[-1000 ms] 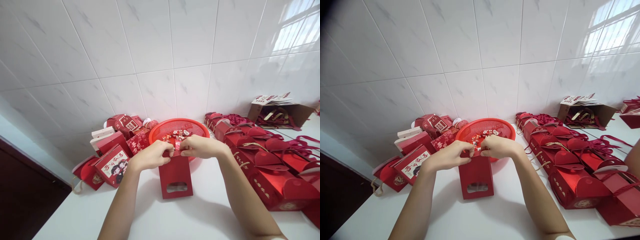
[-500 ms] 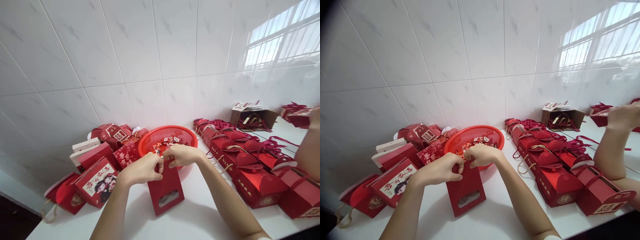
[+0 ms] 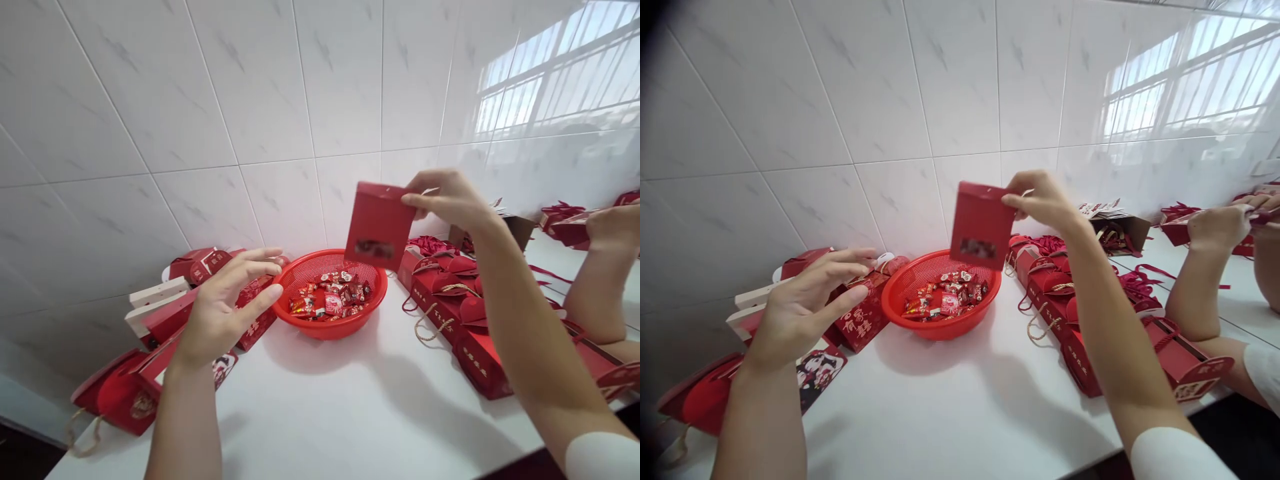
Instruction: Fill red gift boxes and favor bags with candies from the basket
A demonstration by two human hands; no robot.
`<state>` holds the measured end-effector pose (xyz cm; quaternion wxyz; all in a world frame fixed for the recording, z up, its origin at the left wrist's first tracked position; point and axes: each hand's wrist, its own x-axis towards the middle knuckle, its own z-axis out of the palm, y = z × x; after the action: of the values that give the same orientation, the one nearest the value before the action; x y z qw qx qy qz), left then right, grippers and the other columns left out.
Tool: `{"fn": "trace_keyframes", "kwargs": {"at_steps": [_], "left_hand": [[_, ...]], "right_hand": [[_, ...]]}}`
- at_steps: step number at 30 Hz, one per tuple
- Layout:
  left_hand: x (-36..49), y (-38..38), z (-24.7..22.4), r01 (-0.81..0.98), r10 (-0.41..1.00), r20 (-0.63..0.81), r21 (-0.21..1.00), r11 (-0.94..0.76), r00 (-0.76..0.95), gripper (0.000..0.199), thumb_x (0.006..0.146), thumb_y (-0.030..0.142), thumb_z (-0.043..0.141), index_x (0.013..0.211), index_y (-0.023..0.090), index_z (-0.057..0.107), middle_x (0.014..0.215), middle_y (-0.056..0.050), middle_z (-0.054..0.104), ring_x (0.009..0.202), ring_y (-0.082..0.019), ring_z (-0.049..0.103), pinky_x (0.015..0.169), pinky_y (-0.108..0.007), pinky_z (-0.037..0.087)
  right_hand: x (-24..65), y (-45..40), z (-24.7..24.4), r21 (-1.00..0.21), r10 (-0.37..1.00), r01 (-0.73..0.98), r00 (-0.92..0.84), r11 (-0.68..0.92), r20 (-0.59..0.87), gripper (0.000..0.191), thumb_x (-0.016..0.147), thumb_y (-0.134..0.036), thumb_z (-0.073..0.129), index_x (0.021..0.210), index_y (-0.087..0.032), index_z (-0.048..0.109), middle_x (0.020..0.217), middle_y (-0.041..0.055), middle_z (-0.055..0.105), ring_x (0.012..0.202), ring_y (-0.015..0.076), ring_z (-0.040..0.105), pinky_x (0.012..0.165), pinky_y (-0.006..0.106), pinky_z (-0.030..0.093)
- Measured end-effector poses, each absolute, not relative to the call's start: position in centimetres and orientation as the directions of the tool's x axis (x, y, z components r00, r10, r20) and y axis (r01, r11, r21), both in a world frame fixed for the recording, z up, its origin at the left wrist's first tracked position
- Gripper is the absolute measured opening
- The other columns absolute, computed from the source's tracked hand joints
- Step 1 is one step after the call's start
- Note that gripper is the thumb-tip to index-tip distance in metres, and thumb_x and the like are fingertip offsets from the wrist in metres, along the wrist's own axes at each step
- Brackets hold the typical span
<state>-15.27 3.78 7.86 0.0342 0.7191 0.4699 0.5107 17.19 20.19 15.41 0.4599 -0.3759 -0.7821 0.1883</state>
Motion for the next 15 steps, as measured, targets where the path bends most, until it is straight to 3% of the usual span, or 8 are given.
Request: {"fn": "trace_keyframes", "kwargs": {"at_steps": [3, 6, 10, 15], "left_hand": [[-15.2, 4.0, 7.9, 0.637, 0.710, 0.699, 0.511, -0.578, 0.084, 0.014, 0.087, 0.036, 0.067, 0.094, 0.024, 0.071, 0.123, -0.007, 0.067, 0.120, -0.027, 0.060, 0.107, -0.044, 0.048], [-15.0, 4.3, 7.8, 0.647, 0.718, 0.686, 0.496, -0.580, 0.118, 0.015, 0.086, 0.037, 0.067, 0.093, 0.024, 0.071, 0.121, -0.006, 0.069, 0.119, -0.026, 0.062, 0.109, -0.045, 0.046], [-14.8, 4.6, 7.7, 0.676, 0.744, 0.651, 0.482, -0.557, 0.150, 0.018, 0.086, 0.041, 0.067, 0.090, 0.025, 0.072, 0.117, -0.005, 0.072, 0.118, -0.026, 0.063, 0.113, -0.045, 0.042], [-14.9, 4.6, 7.8, 0.669, 0.763, 0.622, 0.493, -0.556, 0.175, 0.019, 0.086, 0.041, 0.067, 0.090, 0.024, 0.073, 0.110, -0.005, 0.074, 0.110, -0.026, 0.066, 0.106, -0.042, 0.048]], "right_hand": [[19.3, 23.6, 15.4, -0.684, 0.803, 0.553, 0.046, 0.475, 0.595, 0.002, 0.081, -0.019, 0.064, 0.080, -0.017, 0.064, 0.077, 0.0071, 0.066, 0.064, 0.0176, 0.064, 0.065, 0.035, 0.053], [21.8, 26.1, 14.2, -0.646, 0.792, 0.724, 0.236, 0.242, 0.563, 0.003, 0.083, -0.018, 0.059, 0.083, -0.017, 0.061, 0.077, 0.0094, 0.065, 0.074, 0.0221, 0.065, 0.071, 0.037, 0.050], [25.2, 26.9, 12.0, -0.526, 0.800, 0.850, 0.305, 0.016, 0.517, 0.014, 0.083, -0.016, 0.056, 0.071, -0.021, 0.051, 0.074, 0.0136, 0.061, 0.091, 0.0270, 0.062, 0.078, 0.040, 0.043], [27.9, 26.8, 9.0, -0.532, 0.872, 0.835, 0.359, -0.140, 0.333, 0.024, 0.071, -0.004, 0.059, 0.059, -0.022, 0.048, 0.058, 0.0093, 0.053, 0.073, 0.0241, 0.061, 0.066, 0.037, 0.041]]}}
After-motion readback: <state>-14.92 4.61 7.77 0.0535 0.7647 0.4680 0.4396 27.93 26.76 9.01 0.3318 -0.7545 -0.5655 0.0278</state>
